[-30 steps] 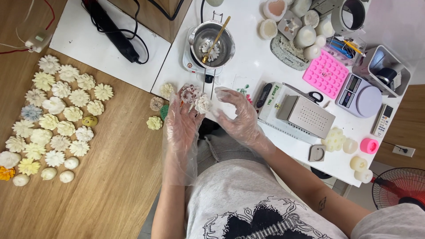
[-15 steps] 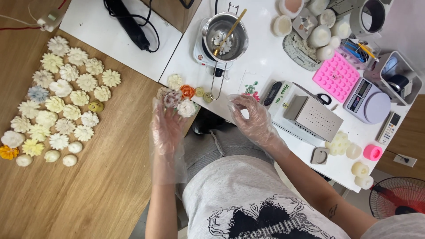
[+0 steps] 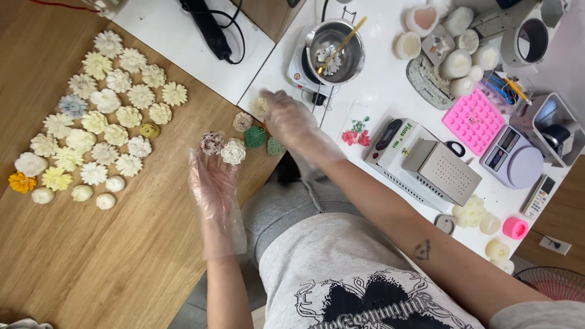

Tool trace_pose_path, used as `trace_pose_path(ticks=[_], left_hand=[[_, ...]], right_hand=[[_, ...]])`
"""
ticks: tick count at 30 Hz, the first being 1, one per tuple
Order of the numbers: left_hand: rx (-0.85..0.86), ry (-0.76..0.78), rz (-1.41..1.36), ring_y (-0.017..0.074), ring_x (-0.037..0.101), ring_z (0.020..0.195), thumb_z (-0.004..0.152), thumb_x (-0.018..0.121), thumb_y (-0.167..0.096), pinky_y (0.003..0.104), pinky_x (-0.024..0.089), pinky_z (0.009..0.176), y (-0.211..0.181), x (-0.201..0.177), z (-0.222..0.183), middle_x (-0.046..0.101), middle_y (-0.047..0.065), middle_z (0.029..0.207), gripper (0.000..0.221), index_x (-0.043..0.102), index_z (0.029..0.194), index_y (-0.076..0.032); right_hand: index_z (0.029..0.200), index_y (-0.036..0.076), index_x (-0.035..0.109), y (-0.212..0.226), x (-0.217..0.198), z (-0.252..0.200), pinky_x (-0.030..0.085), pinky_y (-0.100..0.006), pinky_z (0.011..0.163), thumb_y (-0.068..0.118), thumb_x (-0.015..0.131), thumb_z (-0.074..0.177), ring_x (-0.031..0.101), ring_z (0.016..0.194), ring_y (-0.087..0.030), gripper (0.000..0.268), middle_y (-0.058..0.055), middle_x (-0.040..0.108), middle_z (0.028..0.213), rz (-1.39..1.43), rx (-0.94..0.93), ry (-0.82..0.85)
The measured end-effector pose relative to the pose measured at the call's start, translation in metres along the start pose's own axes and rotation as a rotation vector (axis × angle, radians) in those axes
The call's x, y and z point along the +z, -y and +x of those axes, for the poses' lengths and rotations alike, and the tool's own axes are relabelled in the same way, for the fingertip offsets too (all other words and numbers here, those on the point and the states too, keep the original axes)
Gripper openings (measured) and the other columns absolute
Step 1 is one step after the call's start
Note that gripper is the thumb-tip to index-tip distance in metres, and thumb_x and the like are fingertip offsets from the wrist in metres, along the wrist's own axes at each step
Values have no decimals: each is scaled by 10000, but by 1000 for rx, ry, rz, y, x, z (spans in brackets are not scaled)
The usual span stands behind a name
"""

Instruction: Prepare wax components and pour melted wax into decorative flower molds.

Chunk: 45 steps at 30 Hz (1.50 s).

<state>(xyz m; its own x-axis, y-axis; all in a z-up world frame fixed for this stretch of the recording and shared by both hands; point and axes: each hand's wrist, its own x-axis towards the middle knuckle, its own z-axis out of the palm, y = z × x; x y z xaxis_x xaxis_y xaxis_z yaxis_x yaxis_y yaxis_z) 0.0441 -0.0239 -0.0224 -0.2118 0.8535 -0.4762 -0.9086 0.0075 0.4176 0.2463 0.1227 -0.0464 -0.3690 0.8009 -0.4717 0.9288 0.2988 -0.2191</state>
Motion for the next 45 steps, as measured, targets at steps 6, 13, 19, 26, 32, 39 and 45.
trace_pose_path(ticks=[6,13,19,26,32,39,45], left_hand=[[3,-29,-54,274,563,1328,1003,546,-533,477,482,1055,-7,2,0,538,91,1493,667,447,1505,-105],[29,-28,-52,301,567,1319,989,591,-536,496,498,1084,-11,28,4,536,156,1481,754,412,1532,-44],[8,13,-98,277,593,1301,988,594,-497,468,548,1024,-1,22,27,539,118,1483,690,408,1511,-86],[46,170,-99,278,589,1253,1075,564,-444,478,527,985,9,51,40,573,132,1469,585,455,1523,-84],[-36,130,-77,230,648,1250,1026,568,-399,419,608,989,10,96,35,595,89,1438,544,477,1489,-129],[-16,151,7,277,683,1145,1037,610,-420,405,635,834,14,109,35,632,184,1368,603,502,1478,-24],[-14,190,-13,283,691,1131,1046,616,-403,415,644,834,17,100,37,626,191,1378,628,460,1506,-4]], right_hand=[[1540,49,348,27,9,65,510,-389,1025,86,474,981,568,1275,-373,575,-342,332,1555,-287,-7,54],[1229,-1,521,82,-69,22,603,-331,609,165,512,995,650,869,-209,288,-136,608,1063,-527,37,68],[1196,45,578,43,-39,23,616,-267,711,159,698,930,658,835,-191,313,-117,604,1061,55,-104,-274],[1404,104,561,33,-96,-58,570,-311,1103,94,833,882,668,1233,-178,588,-86,587,1468,1042,-281,-177],[1490,75,518,13,-84,-71,504,-332,1171,10,802,900,566,1346,-167,658,-72,501,1557,1321,-317,-241],[1516,82,460,1,-84,-78,514,-335,1166,20,811,879,525,1377,-151,730,-66,449,1573,1392,-330,-238],[1515,92,475,2,-85,-81,498,-340,1175,25,814,896,490,1409,-156,709,-71,440,1577,1334,-339,-251]])
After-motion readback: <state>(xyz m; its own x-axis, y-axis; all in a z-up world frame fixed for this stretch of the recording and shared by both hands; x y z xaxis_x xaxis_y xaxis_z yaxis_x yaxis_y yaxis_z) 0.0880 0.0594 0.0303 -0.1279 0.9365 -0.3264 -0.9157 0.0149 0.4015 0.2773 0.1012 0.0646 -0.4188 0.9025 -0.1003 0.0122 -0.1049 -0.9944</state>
